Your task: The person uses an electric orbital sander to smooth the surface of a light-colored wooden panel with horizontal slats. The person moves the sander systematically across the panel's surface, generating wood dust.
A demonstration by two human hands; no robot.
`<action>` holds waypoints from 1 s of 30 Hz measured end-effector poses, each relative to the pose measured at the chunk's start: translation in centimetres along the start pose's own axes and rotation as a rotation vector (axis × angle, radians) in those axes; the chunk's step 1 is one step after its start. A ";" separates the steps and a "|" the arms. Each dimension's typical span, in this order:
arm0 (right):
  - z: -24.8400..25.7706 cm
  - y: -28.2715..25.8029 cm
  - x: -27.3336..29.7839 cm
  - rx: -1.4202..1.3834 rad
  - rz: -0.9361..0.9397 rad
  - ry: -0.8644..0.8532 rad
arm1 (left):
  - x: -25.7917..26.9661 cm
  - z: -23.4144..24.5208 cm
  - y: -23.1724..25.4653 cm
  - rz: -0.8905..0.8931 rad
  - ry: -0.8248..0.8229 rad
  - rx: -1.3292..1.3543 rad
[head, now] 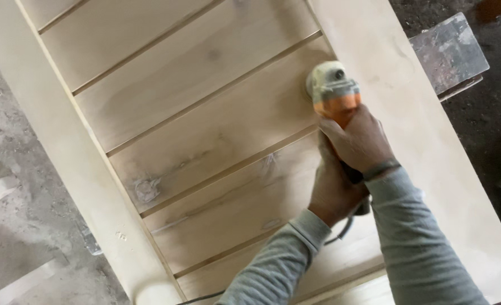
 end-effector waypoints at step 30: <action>-12.0 -5.3 6.9 0.138 0.010 -0.314 | 9.9 8.7 -2.4 0.068 0.184 0.246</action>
Point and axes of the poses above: each hand's wrist, its own x-axis away from the middle knuckle, its own z-axis out of the back of the hand, y = z × x, the point moved 4 cm from there along -x, towards the middle knuckle, and after that the axes turned 1 degree about -x, right-handed, at the moved point
